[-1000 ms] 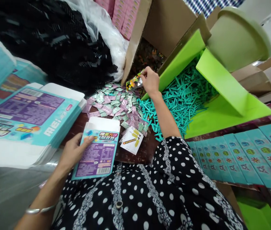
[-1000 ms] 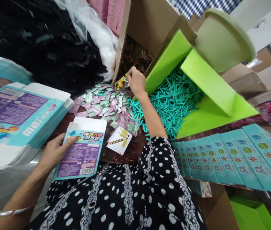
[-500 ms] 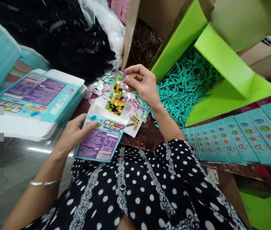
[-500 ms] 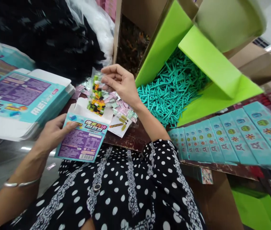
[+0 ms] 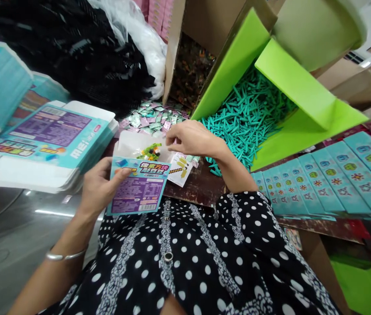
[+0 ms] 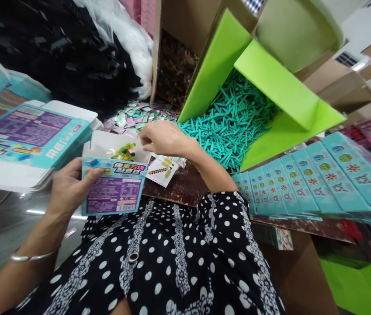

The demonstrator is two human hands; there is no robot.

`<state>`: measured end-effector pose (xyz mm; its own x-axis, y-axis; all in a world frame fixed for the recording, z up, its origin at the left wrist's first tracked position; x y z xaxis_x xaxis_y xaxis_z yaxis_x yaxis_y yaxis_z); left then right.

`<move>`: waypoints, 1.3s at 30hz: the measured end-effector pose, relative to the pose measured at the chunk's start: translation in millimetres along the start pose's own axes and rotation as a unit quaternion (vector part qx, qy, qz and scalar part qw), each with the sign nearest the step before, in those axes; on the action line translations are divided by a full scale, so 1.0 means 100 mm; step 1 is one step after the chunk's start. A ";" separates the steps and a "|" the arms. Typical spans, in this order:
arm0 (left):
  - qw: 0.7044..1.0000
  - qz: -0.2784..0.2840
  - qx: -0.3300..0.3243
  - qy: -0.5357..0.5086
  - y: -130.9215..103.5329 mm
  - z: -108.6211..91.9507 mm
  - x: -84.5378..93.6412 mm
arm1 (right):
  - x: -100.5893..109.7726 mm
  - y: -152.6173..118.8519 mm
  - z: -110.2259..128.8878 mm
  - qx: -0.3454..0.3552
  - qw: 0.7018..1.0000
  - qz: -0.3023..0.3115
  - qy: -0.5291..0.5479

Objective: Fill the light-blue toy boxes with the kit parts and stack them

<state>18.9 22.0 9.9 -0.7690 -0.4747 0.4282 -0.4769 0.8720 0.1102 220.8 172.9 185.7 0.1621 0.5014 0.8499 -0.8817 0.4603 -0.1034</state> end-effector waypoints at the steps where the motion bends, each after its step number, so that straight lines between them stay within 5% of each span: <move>1: 1.000 0.006 -0.003 0.011 -0.01 -0.03 -0.01 | 0.05 -0.02 0.03 0.011 1.000 0.003 -0.028; 5: 0.998 0.049 -0.019 0.023 -0.03 -0.16 -0.06 | 0.10 0.01 0.26 0.108 0.992 0.004 -0.062; 7: 0.998 0.051 -0.029 0.021 -0.04 -0.22 -0.07 | -0.02 0.09 0.37 0.129 0.987 0.051 -0.084; 11: 0.998 0.055 -0.027 0.000 -0.06 -0.25 -0.09 | -0.32 0.24 0.49 0.117 0.970 0.146 -0.156; 17: 0.998 0.066 -0.023 -0.003 -0.07 -0.19 -0.15 | -0.44 0.31 0.40 0.076 0.959 0.190 -0.195; 25: 0.996 0.080 -0.034 0.001 -0.02 -0.20 -0.16 | -0.23 0.47 0.34 0.064 0.989 0.122 -0.063; 30: 0.999 0.021 -0.010 -0.027 -0.02 -0.14 -0.10 | -0.37 0.61 0.29 0.057 0.993 0.104 0.019; 35: 0.997 -0.016 0.034 -0.066 -0.11 -0.07 -0.14 | -0.62 0.61 0.11 0.019 0.969 0.188 0.157; 39: 0.995 0.025 0.035 -0.087 -0.16 -0.09 -0.29 | -0.74 0.54 0.02 0.004 0.928 0.307 0.212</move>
<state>53.1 23.1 4.0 -0.8520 -0.4495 0.2682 -0.4597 0.8877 0.0275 160.6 158.9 118.8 -0.2146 0.9111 0.3519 -0.8686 -0.0133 -0.4953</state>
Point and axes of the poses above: each hand's wrist, its own y-axis towards the middle knuckle, its own x-axis out of the back of the hand, z = x × y, the point moved 5 cm from there along y, towards the middle knuckle, and after that the axes turned 15 degrees about y, right-handed, at the moved point
